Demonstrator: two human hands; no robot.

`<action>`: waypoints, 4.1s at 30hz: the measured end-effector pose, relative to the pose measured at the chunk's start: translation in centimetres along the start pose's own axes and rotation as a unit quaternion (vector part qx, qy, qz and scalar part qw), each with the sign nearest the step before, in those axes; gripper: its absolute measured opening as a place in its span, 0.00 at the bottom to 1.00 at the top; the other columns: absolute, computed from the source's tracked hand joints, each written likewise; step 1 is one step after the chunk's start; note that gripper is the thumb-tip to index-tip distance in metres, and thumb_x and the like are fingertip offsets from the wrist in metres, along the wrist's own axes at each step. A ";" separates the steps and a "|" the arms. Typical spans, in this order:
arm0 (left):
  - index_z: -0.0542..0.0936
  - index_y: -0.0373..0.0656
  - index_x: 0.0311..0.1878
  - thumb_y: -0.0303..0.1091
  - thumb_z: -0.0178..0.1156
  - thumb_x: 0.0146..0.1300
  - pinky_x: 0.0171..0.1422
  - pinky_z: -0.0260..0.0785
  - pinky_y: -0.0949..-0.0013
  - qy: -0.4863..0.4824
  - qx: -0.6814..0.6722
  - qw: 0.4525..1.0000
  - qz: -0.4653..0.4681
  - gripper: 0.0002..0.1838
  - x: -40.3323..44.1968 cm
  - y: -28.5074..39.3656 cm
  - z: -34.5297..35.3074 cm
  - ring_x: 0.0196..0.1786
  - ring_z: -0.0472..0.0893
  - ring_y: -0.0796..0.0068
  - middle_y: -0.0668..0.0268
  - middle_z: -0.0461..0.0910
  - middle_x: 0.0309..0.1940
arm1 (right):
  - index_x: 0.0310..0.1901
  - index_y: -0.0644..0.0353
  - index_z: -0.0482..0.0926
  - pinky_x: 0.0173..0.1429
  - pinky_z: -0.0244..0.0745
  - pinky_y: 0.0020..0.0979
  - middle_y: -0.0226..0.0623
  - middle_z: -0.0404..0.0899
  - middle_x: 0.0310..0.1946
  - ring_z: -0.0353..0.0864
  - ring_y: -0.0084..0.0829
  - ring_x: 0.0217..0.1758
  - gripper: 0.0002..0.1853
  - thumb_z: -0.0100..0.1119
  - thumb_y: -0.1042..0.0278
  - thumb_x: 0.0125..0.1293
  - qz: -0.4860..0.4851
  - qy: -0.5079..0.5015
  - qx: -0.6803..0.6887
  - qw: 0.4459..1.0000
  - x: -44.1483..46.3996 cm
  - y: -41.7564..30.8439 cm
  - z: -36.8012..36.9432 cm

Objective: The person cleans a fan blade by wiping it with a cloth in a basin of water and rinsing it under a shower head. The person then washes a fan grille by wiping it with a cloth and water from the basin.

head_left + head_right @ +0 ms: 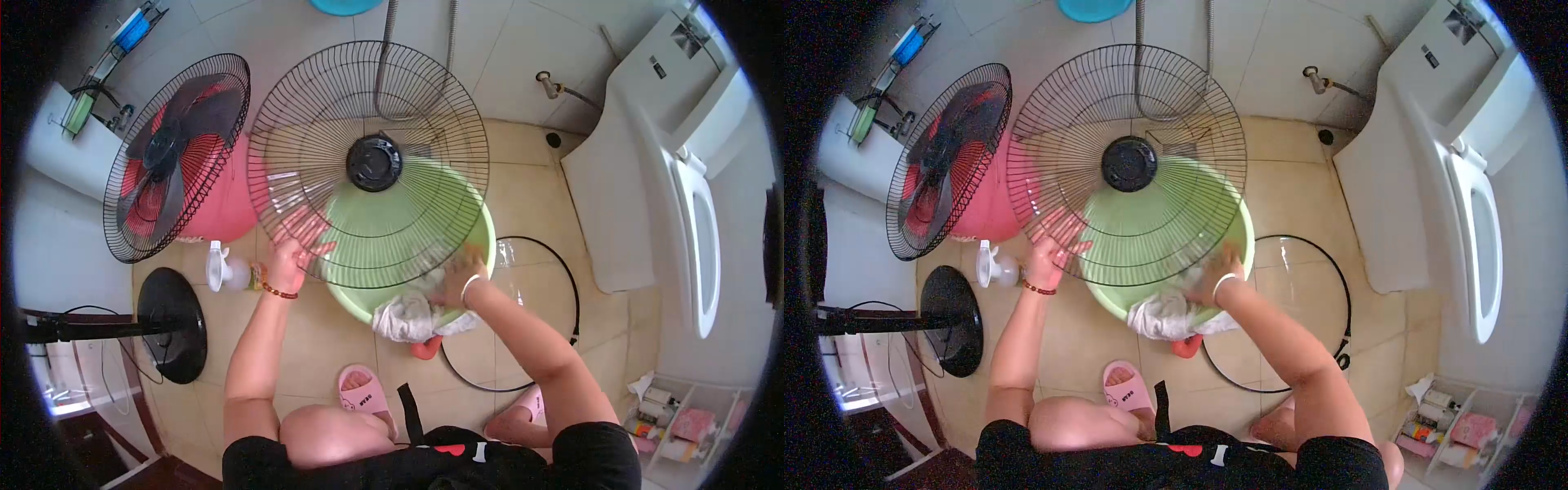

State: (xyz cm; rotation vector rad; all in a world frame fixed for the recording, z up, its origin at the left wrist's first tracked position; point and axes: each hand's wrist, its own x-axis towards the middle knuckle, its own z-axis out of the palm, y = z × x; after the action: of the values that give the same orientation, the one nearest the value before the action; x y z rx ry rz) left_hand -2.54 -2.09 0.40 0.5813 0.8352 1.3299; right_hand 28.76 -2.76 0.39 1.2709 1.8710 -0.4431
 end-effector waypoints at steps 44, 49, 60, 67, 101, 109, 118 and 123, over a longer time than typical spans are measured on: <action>0.61 0.42 0.59 0.11 0.41 0.47 0.48 0.76 0.54 0.068 -0.110 0.976 -0.178 0.32 0.9 -10.7 7.2 0.56 0.74 0.58 0.55 0.68 0.57 | 0.47 0.57 0.69 0.40 0.72 0.46 0.51 0.70 0.38 0.73 0.48 0.41 0.15 0.52 0.66 0.57 0.146 0.498 0.218 0.827 4.1 1.6 0.5; 0.65 0.41 0.58 0.16 0.43 0.50 0.43 0.76 0.62 0.075 -0.052 0.977 -0.195 0.28 1.6 -10.7 6.3 0.48 0.77 0.66 0.56 0.73 0.52 | 0.51 0.54 0.67 0.30 0.75 0.47 0.50 0.72 0.40 0.78 0.49 0.32 0.20 0.55 0.66 0.55 -0.063 0.427 0.253 0.866 2.2 -4.7 -0.6; 0.63 0.41 0.58 0.17 0.42 0.64 0.51 0.76 0.55 0.116 -0.101 0.971 -0.182 0.19 1.1 -10.7 8.3 0.53 0.76 0.60 0.53 0.72 0.54 | 0.50 0.62 0.65 0.34 0.76 0.46 0.50 0.78 0.32 0.80 0.49 0.32 0.19 0.52 0.64 0.58 0.226 0.351 0.196 0.887 0.8 7.1 2.1; 0.64 0.45 0.56 0.19 0.41 0.67 0.43 0.78 0.57 0.127 -0.047 0.970 -0.203 0.16 0.7 -10.5 8.6 0.47 0.80 0.61 0.54 0.76 0.49 | 0.44 0.60 0.65 0.32 0.74 0.48 0.51 0.77 0.27 0.79 0.50 0.28 0.15 0.51 0.64 0.58 -0.024 0.405 0.135 0.904 2.2 1.9 -5.7; 0.67 0.37 0.55 0.20 0.47 0.64 0.41 0.77 0.61 0.157 -0.011 0.976 -0.148 0.15 1.1 -12.1 7.9 0.43 0.80 0.66 0.58 0.76 0.45 | 0.61 0.56 0.65 0.35 0.75 0.46 0.39 0.79 0.44 0.82 0.41 0.33 0.26 0.47 0.69 0.57 -0.131 0.311 0.007 0.941 -1.8 0.3 -0.4; 0.63 0.42 0.55 0.24 0.43 0.68 0.39 0.77 0.61 0.110 -0.028 0.982 -0.152 0.13 0.9 -11.0 8.2 0.43 0.80 0.62 0.55 0.74 0.48 | 0.56 0.68 0.65 0.45 0.77 0.38 0.48 0.79 0.42 0.82 0.41 0.41 0.23 0.50 0.66 0.60 0.314 0.270 0.136 0.900 -3.5 11.8 -2.6; 0.66 0.39 0.55 0.25 0.45 0.67 0.41 0.79 0.58 0.142 -0.002 0.990 -0.005 0.13 3.4 -7.9 6.8 0.44 0.81 0.60 0.55 0.74 0.44 | 0.50 0.64 0.67 0.29 0.75 0.44 0.48 0.78 0.26 0.80 0.46 0.25 0.20 0.50 0.70 0.55 0.004 0.372 0.207 0.905 2.7 -3.4 -0.9; 0.67 0.34 0.56 0.25 0.47 0.67 0.46 0.78 0.60 0.064 0.065 0.982 0.164 0.14 3.8 -2.0 6.5 0.46 0.80 0.61 0.55 0.75 0.46 | 0.49 0.56 0.73 0.36 0.75 0.38 0.42 0.80 0.31 0.81 0.43 0.32 0.18 0.53 0.70 0.54 -0.275 0.291 0.350 0.847 -3.8 -2.4 -1.7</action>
State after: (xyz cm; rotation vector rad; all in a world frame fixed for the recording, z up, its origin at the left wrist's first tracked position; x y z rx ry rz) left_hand 3.96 1.90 2.00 0.7654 0.9656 1.6351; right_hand 26.55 -4.99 4.05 1.3940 2.7594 -1.2498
